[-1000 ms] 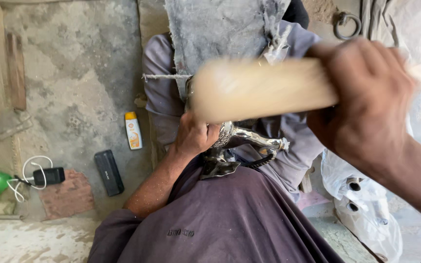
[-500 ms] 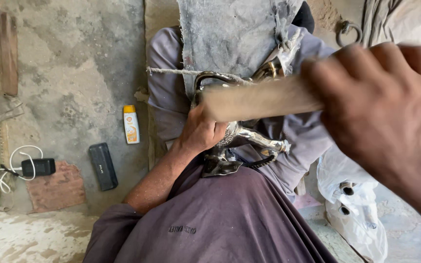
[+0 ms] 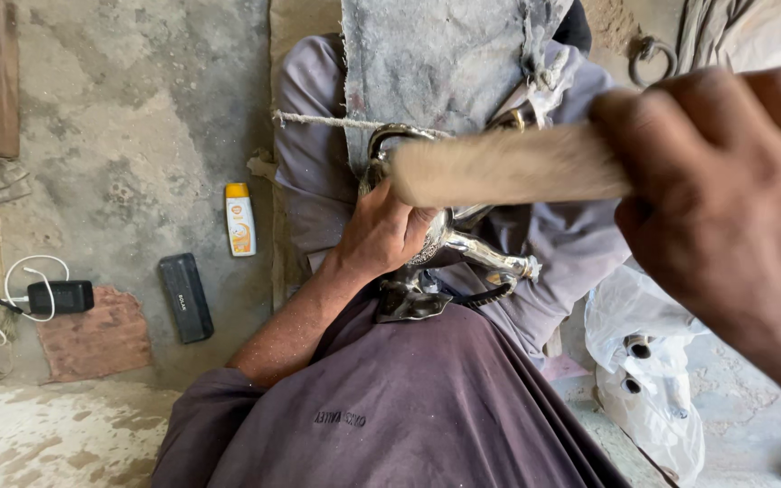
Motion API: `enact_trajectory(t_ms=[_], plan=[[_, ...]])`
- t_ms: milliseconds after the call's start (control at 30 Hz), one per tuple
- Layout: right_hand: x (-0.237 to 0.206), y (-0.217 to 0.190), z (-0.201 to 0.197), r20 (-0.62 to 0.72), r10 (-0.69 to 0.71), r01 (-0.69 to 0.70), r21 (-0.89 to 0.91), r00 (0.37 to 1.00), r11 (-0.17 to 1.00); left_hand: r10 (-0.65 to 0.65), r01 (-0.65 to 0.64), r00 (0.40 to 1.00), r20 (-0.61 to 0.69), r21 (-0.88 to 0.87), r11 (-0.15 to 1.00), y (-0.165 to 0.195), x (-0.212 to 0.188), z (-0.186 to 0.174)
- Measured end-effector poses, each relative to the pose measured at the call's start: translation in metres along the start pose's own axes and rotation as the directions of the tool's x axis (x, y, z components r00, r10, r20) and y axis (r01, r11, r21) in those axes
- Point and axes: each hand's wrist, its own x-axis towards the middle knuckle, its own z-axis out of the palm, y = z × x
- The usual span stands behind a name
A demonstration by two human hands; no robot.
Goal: The person sits on the floor with a silver-colored metal animal figurine on their lap and engraves decorative patterns into it, holding a chisel against the surface and striking it with a wooden mallet. They reposition the chisel and rotate the figurine to work on different areas of the design.
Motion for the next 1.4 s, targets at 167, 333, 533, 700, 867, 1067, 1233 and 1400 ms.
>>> enact_trajectory(t_ms=[167,333,533,700,867,1067,1233,1400], plan=[[-0.002,-0.002,0.005,0.011,0.068,-0.069,0.164,0.998,0.984,0.035,-0.035,0.999,-0.018,0.022,0.999,0.0,0.0,-0.001],[0.0,-0.001,0.005,0.03,0.026,-0.023,-0.086,0.999,0.996,0.007,-0.008,1.0,-0.025,-0.007,1.0,0.002,0.002,-0.001],[0.003,0.001,0.005,0.031,-0.068,0.073,-0.206,0.997,0.976,0.014,-0.015,0.999,-0.032,-0.02,1.0,0.001,0.001,-0.001],[0.006,-0.003,-0.002,-0.006,-0.12,0.118,-0.116,0.993,0.986,0.02,-0.02,0.999,-0.031,-0.02,1.0,-0.002,0.0,0.0],[0.006,-0.005,-0.014,0.072,-0.15,0.163,-0.227,0.986,0.96,0.02,-0.021,1.0,-0.023,-0.024,1.0,-0.006,-0.003,0.001],[0.003,-0.01,-0.015,0.151,-0.016,0.042,-0.171,0.988,0.984,-0.017,0.017,1.0,-0.018,-0.025,1.0,-0.006,-0.005,0.001],[0.003,-0.025,-0.029,0.131,-0.064,0.094,-0.236,0.989,0.967,0.021,-0.019,0.997,-0.08,0.022,1.0,-0.004,-0.005,0.0],[0.01,-0.043,-0.039,0.17,-0.089,0.145,-0.352,0.981,0.925,-0.328,0.329,0.943,0.055,-0.015,0.944,-0.003,-0.004,0.0]])
